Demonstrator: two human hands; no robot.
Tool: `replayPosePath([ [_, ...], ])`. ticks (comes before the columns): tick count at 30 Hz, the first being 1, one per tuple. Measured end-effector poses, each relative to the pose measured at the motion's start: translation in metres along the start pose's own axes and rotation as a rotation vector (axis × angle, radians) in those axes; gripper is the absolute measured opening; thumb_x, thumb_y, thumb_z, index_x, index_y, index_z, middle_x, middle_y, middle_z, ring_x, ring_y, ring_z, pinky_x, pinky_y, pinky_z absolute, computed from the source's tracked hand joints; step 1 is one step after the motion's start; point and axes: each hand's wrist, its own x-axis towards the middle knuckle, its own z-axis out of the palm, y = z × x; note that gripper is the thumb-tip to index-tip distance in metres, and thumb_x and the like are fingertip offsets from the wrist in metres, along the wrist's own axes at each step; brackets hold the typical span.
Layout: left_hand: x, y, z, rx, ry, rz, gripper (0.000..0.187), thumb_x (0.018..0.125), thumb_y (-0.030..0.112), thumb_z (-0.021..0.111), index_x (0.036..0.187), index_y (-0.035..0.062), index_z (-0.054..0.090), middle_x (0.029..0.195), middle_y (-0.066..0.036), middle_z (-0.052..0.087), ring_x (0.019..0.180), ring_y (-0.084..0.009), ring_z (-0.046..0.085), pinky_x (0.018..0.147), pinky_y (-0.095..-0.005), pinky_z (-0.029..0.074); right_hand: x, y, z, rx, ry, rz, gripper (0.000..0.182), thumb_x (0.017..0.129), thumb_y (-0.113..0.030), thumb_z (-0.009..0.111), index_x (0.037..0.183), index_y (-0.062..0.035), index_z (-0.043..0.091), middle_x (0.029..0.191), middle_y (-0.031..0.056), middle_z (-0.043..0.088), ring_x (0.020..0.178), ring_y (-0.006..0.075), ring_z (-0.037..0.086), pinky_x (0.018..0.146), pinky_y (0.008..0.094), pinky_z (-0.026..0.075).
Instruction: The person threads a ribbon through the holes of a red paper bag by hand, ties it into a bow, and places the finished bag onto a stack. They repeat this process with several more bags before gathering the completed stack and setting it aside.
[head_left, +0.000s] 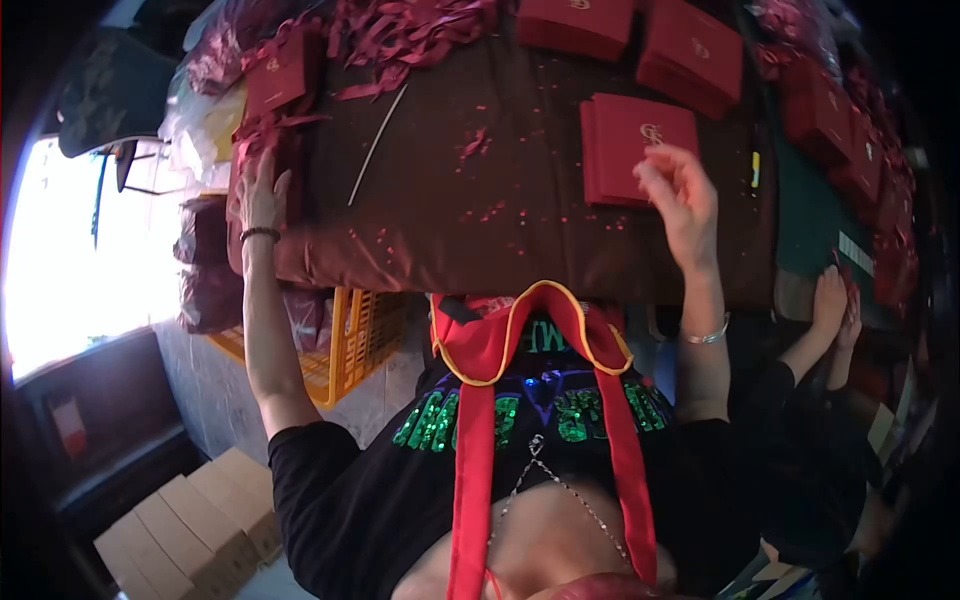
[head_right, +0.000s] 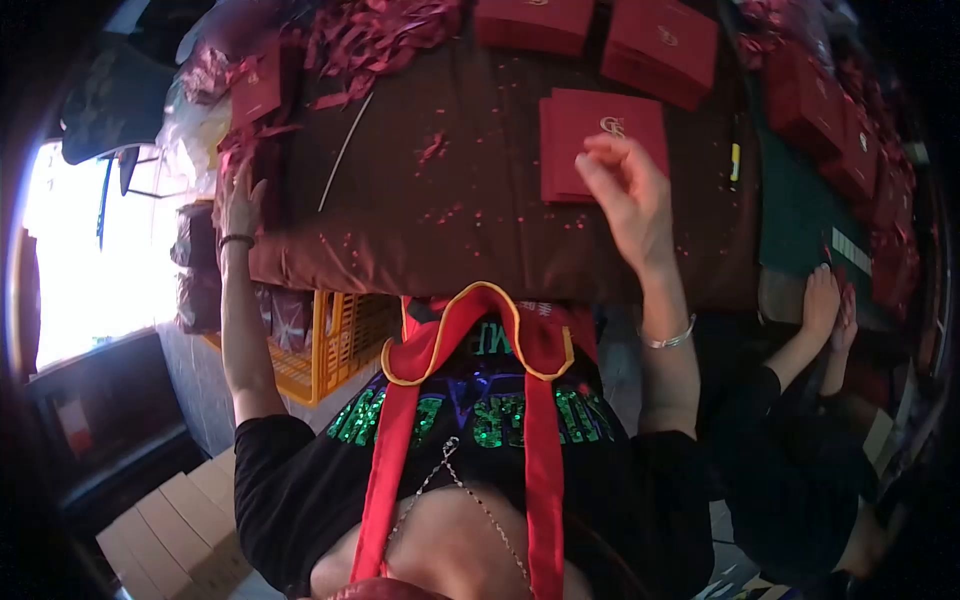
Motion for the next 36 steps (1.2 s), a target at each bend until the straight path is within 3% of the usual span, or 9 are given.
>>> replayPosePath([
  [2,0.009,0.011,0.004,-0.114,0.32,0.144,0.051,0.085,0.035,0.058,0.131,0.0195,0.045,0.134,-0.016,0.042,0.123,-0.0363,0.039,0.102,-0.0482,0.028,0.022,-0.01,-0.011,-0.258,0.042,-0.022,0.028,0.084,-0.014,0.064,0.11,-0.0042,0.057,0.1,0.006,0.061,0.087,0.0104,0.057,0.078,0.023,0.046],
  [6,0.008,0.129,-0.015,-0.359,0.276,0.28,0.037,0.083,0.029,0.059,0.117,0.0143,0.057,0.122,-0.012,0.053,0.113,-0.0308,0.049,0.096,-0.0414,0.037,0.069,0.011,-0.065,-0.95,-0.027,-0.451,0.05,0.078,-0.029,0.069,0.119,-0.0056,0.054,0.118,0.0135,0.056,0.114,0.0252,0.049,0.098,0.0384,0.037],
  [11,0.06,0.212,0.016,-0.565,0.15,0.411,0.033,0.082,0.026,0.058,0.113,0.0134,0.06,0.119,-0.009,0.056,0.109,-0.0293,0.052,0.091,-0.039,0.043,0.089,0.021,-0.058,-1.321,-0.219,-0.07,0.082,0.067,-0.054,0.07,0.132,-0.0093,0.044,0.136,0.0107,0.04,0.128,0.0266,0.034,0.108,0.0442,0.021],
  [13,0.077,0.242,0.026,-0.613,0.074,0.321,0.036,0.082,0.03,0.056,0.117,0.0195,0.057,0.126,-0.004,0.051,0.114,-0.0309,0.048,0.089,-0.0509,0.039,0.09,0.027,-0.058,-1.296,-0.216,-0.146,0.083,0.065,-0.054,0.071,0.129,-0.0073,0.046,0.13,0.0107,0.043,0.124,0.0276,0.038,0.107,0.0436,0.024],
  [17,0.086,0.273,0.031,-0.422,0.049,0.117,0.026,0.079,0.03,0.061,0.102,0.0189,0.063,0.12,-0.002,0.052,0.115,-0.0277,0.043,0.09,-0.0495,0.032,0.079,0.023,-0.057,-1.259,-0.145,-0.264,0.077,0.062,-0.049,0.075,0.121,-0.0045,0.052,0.119,0.0099,0.047,0.112,0.0285,0.043,0.101,0.0414,0.031],
  [22,0.022,0.242,-0.002,-0.59,0.34,0.495,0.017,0.079,0.024,0.06,0.094,0.0153,0.062,0.106,-0.006,0.059,0.103,-0.0253,0.049,0.089,-0.0422,0.032,0.074,0.004,-0.058,-1.184,-0.096,-0.425,0.041,0.064,-0.031,0.078,0.089,-0.0059,0.057,0.099,0.0049,0.05,0.093,0.0245,0.049,0.082,0.0375,0.04],
  [27,-0.036,0.186,-0.027,-0.447,0.069,0.641,0.008,0.08,0.018,0.059,0.086,0.0139,0.061,0.079,-0.002,0.062,0.086,-0.0206,0.055,0.086,-0.0411,0.031,0.075,-0.022,-0.035,-1.01,-0.214,-0.482,0.026,0.07,-0.021,0.074,0.077,-0.005,0.054,0.078,0.0035,0.05,0.076,0.0207,0.051,0.072,0.0343,0.04],
  [30,-0.051,0.158,-0.031,-0.358,-0.092,0.63,0.008,0.079,0.018,0.058,0.086,0.0141,0.061,0.08,-0.003,0.062,0.086,-0.0214,0.055,0.084,-0.0389,0.032,0.077,-0.032,-0.017,-0.869,-0.25,-0.583,0.024,0.072,-0.017,0.072,0.075,-0.003,0.053,0.076,0.0049,0.049,0.073,0.02,0.05,0.068,0.0315,0.04],
  [36,-0.059,0.15,-0.034,-0.34,-0.225,0.547,0.018,0.086,0.028,0.053,0.09,0.0142,0.063,0.088,-0.004,0.062,0.088,-0.0227,0.056,0.081,-0.0368,0.036,0.071,-0.04,0.021,-0.528,-0.53,-0.282,0.025,0.075,-0.012,0.07,0.075,-0.0006,0.048,0.072,0.0058,0.047,0.063,0.015,0.046,0.058,0.0289,0.039],
])
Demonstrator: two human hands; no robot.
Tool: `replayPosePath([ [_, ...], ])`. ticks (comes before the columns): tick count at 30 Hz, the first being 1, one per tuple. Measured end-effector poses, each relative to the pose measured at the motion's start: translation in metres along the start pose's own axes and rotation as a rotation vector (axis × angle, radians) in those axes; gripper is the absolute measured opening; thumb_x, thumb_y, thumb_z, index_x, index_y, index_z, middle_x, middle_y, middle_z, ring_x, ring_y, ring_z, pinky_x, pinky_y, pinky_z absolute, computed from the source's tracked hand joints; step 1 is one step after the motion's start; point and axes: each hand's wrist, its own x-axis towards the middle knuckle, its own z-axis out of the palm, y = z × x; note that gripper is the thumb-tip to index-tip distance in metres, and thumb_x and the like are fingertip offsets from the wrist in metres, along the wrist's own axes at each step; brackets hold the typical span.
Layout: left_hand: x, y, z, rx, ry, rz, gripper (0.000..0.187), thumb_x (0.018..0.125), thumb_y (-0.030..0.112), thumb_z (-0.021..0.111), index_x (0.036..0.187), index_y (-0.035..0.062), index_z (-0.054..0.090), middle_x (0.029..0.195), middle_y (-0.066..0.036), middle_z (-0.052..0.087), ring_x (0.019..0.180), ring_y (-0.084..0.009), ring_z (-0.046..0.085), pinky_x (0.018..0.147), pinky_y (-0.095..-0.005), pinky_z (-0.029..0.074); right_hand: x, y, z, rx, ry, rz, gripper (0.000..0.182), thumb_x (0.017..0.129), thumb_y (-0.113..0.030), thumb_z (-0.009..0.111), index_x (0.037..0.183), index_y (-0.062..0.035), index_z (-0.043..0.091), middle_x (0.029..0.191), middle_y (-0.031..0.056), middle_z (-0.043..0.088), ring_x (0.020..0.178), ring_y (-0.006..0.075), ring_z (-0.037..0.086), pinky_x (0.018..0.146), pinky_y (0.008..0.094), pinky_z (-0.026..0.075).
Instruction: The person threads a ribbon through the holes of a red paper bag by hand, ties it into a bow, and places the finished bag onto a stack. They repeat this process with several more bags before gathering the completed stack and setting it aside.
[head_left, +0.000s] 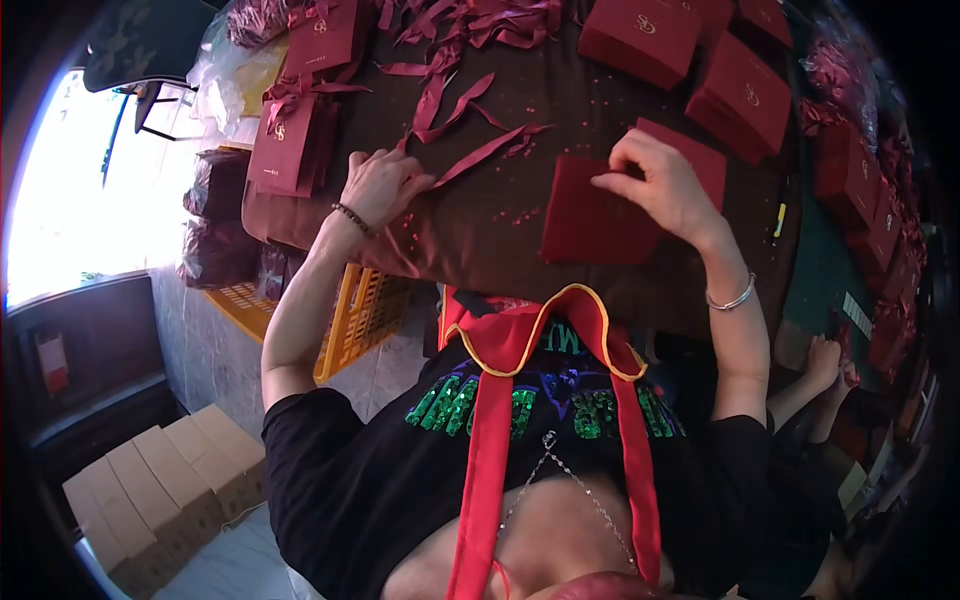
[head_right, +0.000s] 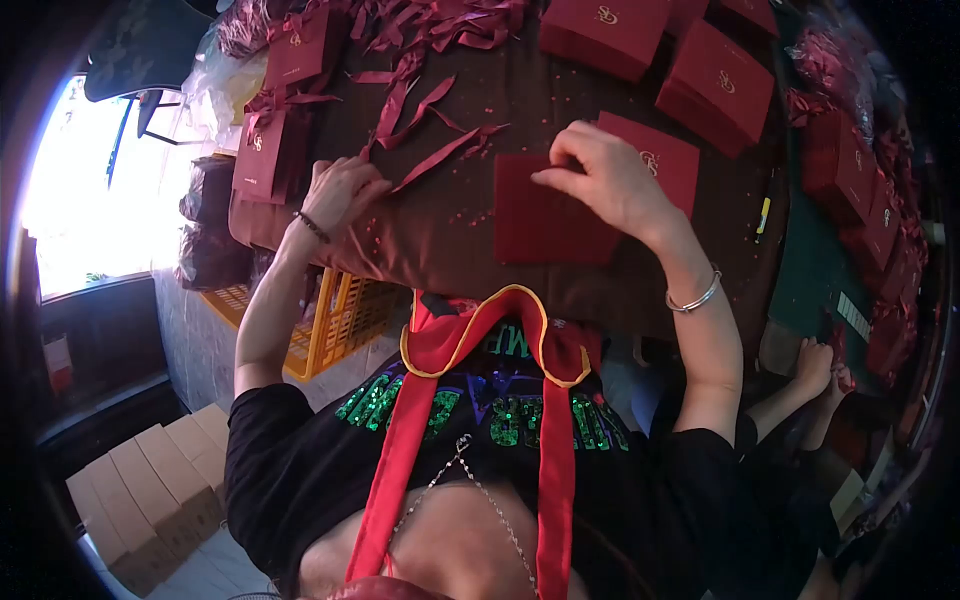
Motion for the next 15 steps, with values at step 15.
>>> replayPosePath([
  [15,0.121,0.056,0.049,-0.509,0.47,0.009,0.01,0.081,0.017,0.061,0.084,0.0082,0.064,0.081,-0.008,0.061,0.079,-0.0237,0.059,0.07,-0.0346,0.046,-0.011,0.018,0.063,0.067,-0.058,0.246,0.024,0.079,-0.021,0.068,0.077,-0.0013,0.054,0.074,0.0062,0.052,0.064,0.0168,0.049,0.059,0.0324,0.041],
])
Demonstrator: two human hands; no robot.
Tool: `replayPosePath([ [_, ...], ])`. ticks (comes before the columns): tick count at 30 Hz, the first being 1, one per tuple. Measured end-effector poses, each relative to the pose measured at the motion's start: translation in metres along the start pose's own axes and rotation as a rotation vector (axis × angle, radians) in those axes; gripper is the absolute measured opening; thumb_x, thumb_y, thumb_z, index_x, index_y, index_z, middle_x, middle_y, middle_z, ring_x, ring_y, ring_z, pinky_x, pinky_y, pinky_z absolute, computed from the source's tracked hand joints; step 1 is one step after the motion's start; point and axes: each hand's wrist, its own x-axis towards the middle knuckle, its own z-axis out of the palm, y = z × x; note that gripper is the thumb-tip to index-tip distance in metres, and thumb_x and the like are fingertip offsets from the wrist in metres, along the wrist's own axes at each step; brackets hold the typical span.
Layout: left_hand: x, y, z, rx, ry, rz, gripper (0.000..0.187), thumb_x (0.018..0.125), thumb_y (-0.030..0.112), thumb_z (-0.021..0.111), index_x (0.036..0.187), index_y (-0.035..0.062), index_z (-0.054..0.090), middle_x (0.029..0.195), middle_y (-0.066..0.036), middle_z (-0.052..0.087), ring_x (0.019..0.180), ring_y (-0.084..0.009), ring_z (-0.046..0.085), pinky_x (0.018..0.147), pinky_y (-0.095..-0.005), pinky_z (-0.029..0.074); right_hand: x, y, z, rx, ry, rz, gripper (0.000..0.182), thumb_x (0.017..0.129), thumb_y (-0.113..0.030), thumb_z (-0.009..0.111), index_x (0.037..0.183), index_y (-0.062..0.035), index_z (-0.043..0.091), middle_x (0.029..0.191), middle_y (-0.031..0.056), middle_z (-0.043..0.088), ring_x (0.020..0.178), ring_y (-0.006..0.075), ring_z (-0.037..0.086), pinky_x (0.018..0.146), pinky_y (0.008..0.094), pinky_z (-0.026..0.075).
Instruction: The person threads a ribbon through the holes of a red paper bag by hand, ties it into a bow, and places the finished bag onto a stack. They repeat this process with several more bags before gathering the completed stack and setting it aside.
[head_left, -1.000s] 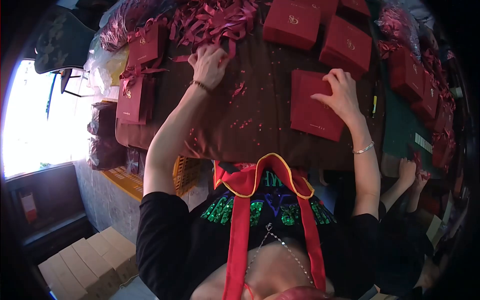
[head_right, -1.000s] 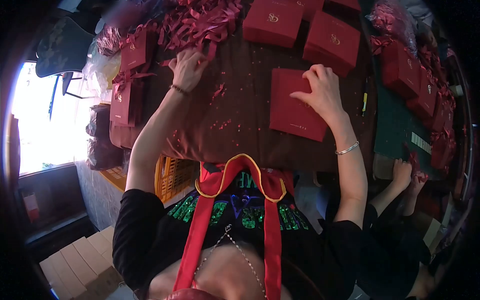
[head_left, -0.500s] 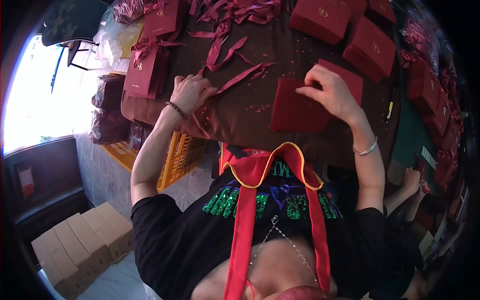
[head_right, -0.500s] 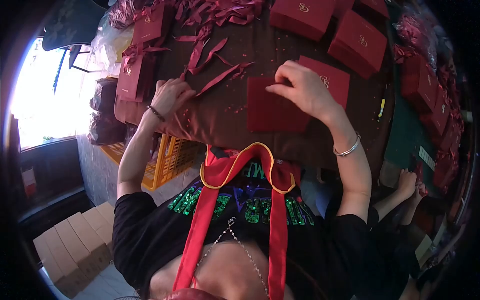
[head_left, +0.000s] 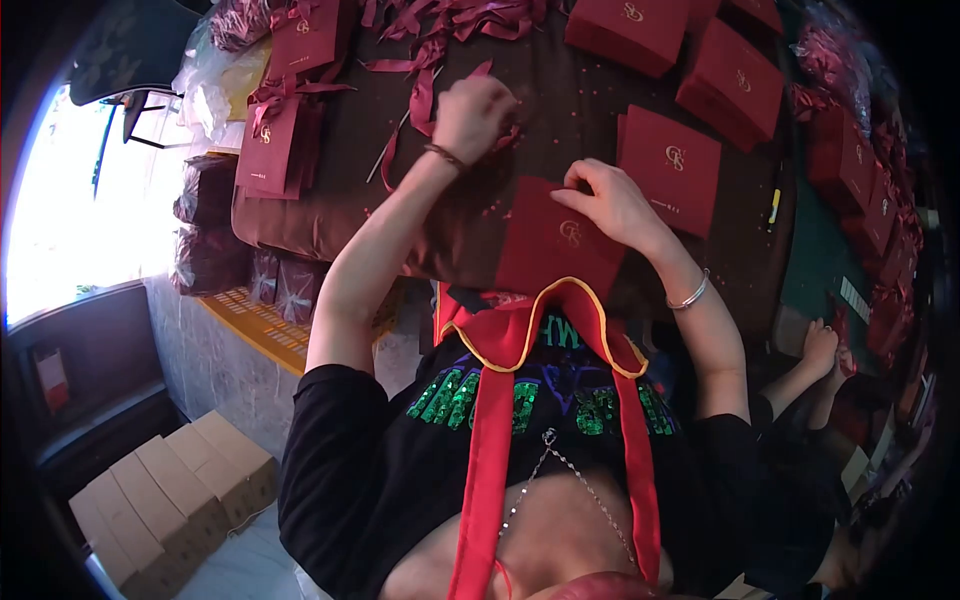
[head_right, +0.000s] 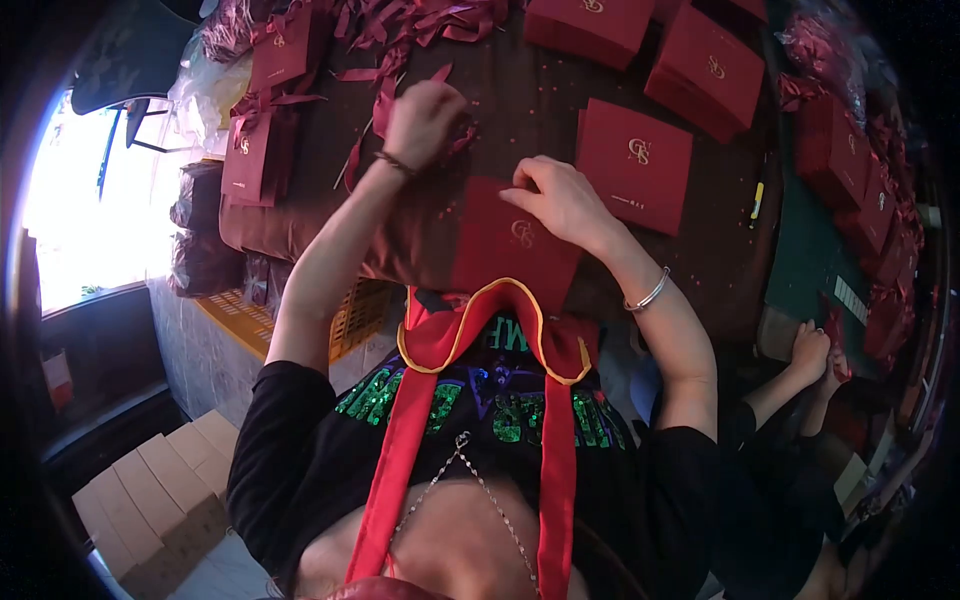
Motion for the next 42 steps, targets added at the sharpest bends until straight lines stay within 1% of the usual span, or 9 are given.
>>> replayPosePath([
  [4,0.003,0.035,-0.09,-0.778,0.314,-0.349,0.009,0.082,0.01,0.064,0.085,0.0016,0.061,0.077,-0.005,0.063,0.067,-0.0112,0.058,0.058,-0.0221,0.045,-0.01,0.013,0.016,-0.33,0.222,-0.255,0.02,0.075,-0.019,0.069,0.077,-0.0024,0.059,0.083,0.0099,0.051,0.076,0.0269,0.052,0.068,0.038,0.044],
  [6,-0.004,0.012,-0.141,-0.567,0.391,-0.03,0.008,0.085,0.008,0.061,0.089,0.0011,0.061,0.077,-0.008,0.063,0.056,-0.0082,0.052,0.051,-0.0188,0.04,-0.014,0.002,0.019,-0.322,0.245,-0.269,0.019,0.074,-0.019,0.07,0.076,-0.0031,0.059,0.079,0.0088,0.049,0.076,0.026,0.052,0.068,0.0363,0.044],
  [14,-0.032,0.087,-0.243,-0.526,0.794,-0.025,0.023,0.09,0.004,0.052,0.111,-0.006,0.056,0.089,-0.012,0.064,0.064,-0.0083,0.049,0.057,-0.0179,0.039,-0.015,-0.01,0.026,-0.157,0.03,-0.146,0.021,0.078,-0.02,0.066,0.078,-0.0017,0.056,0.072,0.0108,0.057,0.067,0.0269,0.058,0.06,0.0375,0.045],
  [17,-0.047,0.061,-0.212,-0.505,0.547,-0.222,0.023,0.086,0.005,0.056,0.105,-0.0055,0.059,0.09,-0.008,0.064,0.068,-0.0069,0.052,0.062,-0.0171,0.041,-0.015,-0.006,0.021,-0.021,-0.043,-0.044,0.021,0.079,-0.019,0.065,0.08,-0.0009,0.055,0.066,0.0134,0.059,0.06,0.0291,0.059,0.056,0.0369,0.044],
  [21,-0.067,0.078,-0.12,-0.668,-0.062,-0.525,0.017,0.081,0.006,0.063,0.097,-0.0011,0.063,0.088,-0.006,0.065,0.082,-0.0093,0.059,0.072,-0.0197,0.046,-0.009,0.008,0.015,0.212,-0.186,0.148,0.019,0.084,-0.014,0.061,0.093,0.0022,0.06,0.065,0.0009,0.06,0.062,0.0036,0.052,0.057,0.0231,0.042],
  [24,-0.095,0.064,-0.053,-0.817,-0.305,-0.536,0.019,0.08,0.003,0.064,0.098,-0.0041,0.062,0.089,-0.006,0.064,0.083,-0.0101,0.059,0.075,-0.0216,0.047,-0.009,0.013,0.016,0.233,-0.229,0.165,0.02,0.084,-0.011,0.061,0.097,0.0027,0.06,0.071,0.0007,0.062,0.065,0.0038,0.053,0.06,0.0218,0.043],
  [29,-0.116,0.07,-0.012,-0.856,-0.305,-0.537,0.021,0.081,0.005,0.063,0.1,-0.0027,0.062,0.088,-0.007,0.066,0.08,-0.0105,0.06,0.072,-0.0232,0.048,-0.012,0.018,0.017,0.312,-0.204,0.126,0.019,0.081,-0.007,0.063,0.097,0.0025,0.061,0.075,0.0021,0.063,0.069,0.005,0.055,0.063,0.0211,0.045],
  [31,-0.12,0.075,-0.01,-0.489,-0.267,-0.47,0.025,0.08,0.008,0.064,0.103,-0.0006,0.062,0.086,-0.01,0.066,0.077,-0.0121,0.062,0.069,-0.0252,0.048,-0.013,0.018,0.016,0.344,-0.181,0.187,0.025,0.075,-0.013,0.067,0.096,0.0012,0.063,0.079,0.011,0.067,0.072,0.0157,0.064,0.067,0.0286,0.048],
  [42,-0.129,0.091,-0.008,-0.432,-0.154,-0.406,0.018,0.082,0.014,0.063,0.095,0.0012,0.063,0.084,-0.013,0.066,0.076,-0.023,0.065,0.067,-0.03,0.05,-0.009,0.011,0.014,0.291,-0.155,0.195,0.02,0.081,-0.008,0.064,0.098,0.0028,0.06,0.078,0.0039,0.065,0.071,0.0064,0.058,0.065,0.0215,0.046],
])
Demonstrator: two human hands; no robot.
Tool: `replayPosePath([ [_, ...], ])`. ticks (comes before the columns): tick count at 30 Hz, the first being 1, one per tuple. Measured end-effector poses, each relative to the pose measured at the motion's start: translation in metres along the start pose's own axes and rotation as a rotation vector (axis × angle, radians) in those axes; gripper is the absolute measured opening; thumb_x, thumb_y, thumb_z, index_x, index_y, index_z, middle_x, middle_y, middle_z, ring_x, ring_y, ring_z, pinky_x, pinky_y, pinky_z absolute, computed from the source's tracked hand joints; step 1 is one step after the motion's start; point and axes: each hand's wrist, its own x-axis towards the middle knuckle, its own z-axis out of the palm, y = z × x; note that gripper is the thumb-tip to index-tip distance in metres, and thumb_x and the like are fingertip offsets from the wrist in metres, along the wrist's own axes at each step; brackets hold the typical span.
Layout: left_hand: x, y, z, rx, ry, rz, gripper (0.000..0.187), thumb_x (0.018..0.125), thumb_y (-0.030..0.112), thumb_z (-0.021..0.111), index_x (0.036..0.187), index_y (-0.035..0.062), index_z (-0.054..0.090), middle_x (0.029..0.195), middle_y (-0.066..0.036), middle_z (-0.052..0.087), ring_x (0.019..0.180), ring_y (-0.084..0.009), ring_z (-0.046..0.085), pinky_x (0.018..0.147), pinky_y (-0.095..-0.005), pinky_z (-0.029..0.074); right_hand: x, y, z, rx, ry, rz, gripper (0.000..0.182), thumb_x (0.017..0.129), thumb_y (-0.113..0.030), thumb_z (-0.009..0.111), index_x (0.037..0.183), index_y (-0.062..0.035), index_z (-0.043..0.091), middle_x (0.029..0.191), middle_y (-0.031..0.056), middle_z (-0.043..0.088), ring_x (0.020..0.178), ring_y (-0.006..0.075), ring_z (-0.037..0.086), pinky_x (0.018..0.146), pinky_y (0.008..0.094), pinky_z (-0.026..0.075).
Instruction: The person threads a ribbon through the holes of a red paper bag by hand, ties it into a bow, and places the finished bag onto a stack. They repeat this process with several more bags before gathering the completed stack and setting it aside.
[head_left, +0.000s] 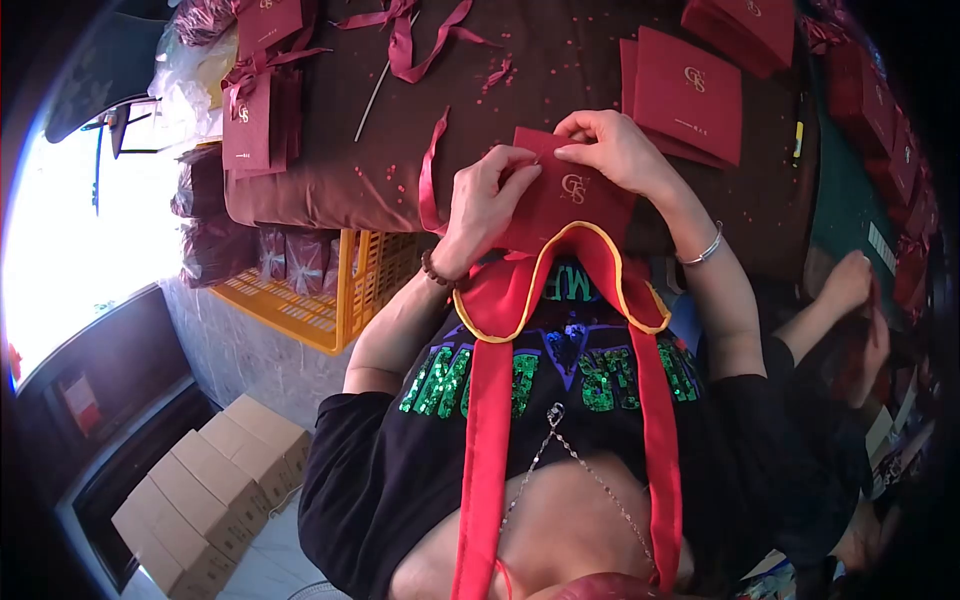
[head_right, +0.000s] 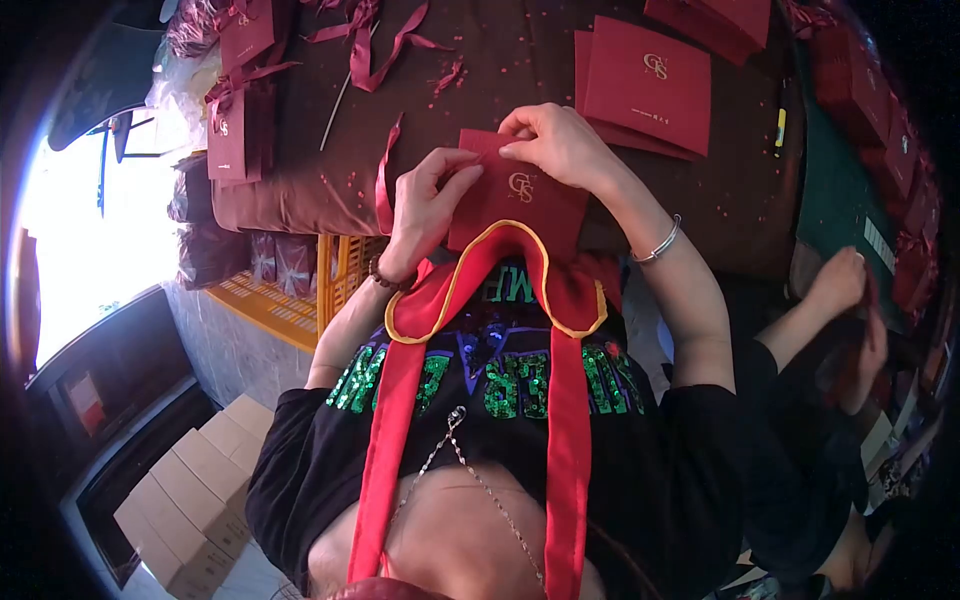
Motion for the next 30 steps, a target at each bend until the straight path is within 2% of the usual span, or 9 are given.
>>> replayPosePath([
  [5,0.002,-0.007,0.004,0.133,0.035,0.14,0.016,0.082,0.013,0.062,0.092,0.0018,0.062,0.08,-0.013,0.064,0.072,-0.0272,0.064,0.063,-0.0326,0.049,-0.002,-0.001,0.004,-0.007,-0.002,0.003,0.02,0.081,-0.007,0.063,0.099,0.0026,0.06,0.079,0.004,0.065,0.072,0.0065,0.058,0.066,0.0218,0.047],
  [7,0.003,-0.005,0.005,0.208,0.106,0.207,0.011,0.081,0.012,0.061,0.086,0.0023,0.061,0.077,-0.013,0.062,0.069,-0.0297,0.061,0.06,-0.0351,0.048,-0.003,0.003,0.008,0.059,0.014,-0.018,0.024,0.078,-0.014,0.066,0.098,-0.0014,0.064,0.079,0.0083,0.068,0.071,0.0127,0.063,0.065,0.0279,0.048],
  [10,0.005,-0.006,0.007,0.263,0.149,0.283,0.008,0.08,0.011,0.061,0.082,0.0036,0.06,0.074,-0.012,0.06,0.067,-0.0295,0.06,0.058,-0.0366,0.047,-0.007,-0.002,0.008,0.019,0.008,-0.032,0.025,0.078,-0.013,0.066,0.099,-0.0016,0.063,0.083,0.0102,0.069,0.075,0.0145,0.065,0.068,0.0286,0.048],
  [16,0.004,-0.005,0.007,0.357,0.13,0.303,0.006,0.079,0.011,0.061,0.079,0.0057,0.057,0.071,-0.011,0.058,0.065,-0.0287,0.059,0.056,-0.0379,0.046,-0.008,0.006,0.012,0.034,0.036,-0.078,0.027,0.078,-0.012,0.065,0.103,-0.0021,0.062,0.09,0.0145,0.068,0.082,0.0182,0.066,0.074,0.0294,0.049],
  [17,0.004,-0.005,0.006,0.358,0.13,0.303,0.006,0.079,0.011,0.061,0.079,0.0057,0.057,0.071,-0.011,0.058,0.065,-0.0287,0.059,0.056,-0.0379,0.046,-0.008,0.005,0.012,0.035,0.037,-0.078,0.027,0.078,-0.012,0.065,0.103,-0.0021,0.062,0.09,0.0145,0.068,0.082,0.0182,0.066,0.074,0.0294,0.049],
  [19,0.006,-0.004,0.006,0.368,0.125,0.358,0.007,0.079,0.011,0.061,0.08,0.0063,0.056,0.07,-0.011,0.058,0.065,-0.0288,0.059,0.056,-0.0385,0.046,-0.011,0.001,0.011,0.068,-0.022,-0.048,0.025,0.082,-0.004,0.06,0.106,0.0024,0.058,0.093,0.0087,0.067,0.086,0.0097,0.061,0.075,0.0235,0.048],
  [30,0.008,-0.002,0.01,0.457,0.089,0.403,0.008,0.078,0.011,0.059,0.081,0.0061,0.054,0.07,-0.011,0.057,0.066,-0.0299,0.058,0.058,-0.0399,0.046,-0.015,-0.002,0.016,0.028,0.033,-0.061,0.024,0.082,-0.006,0.06,0.105,0.002,0.06,0.092,0.0091,0.067,0.087,0.0103,0.062,0.075,0.0242,0.049],
])
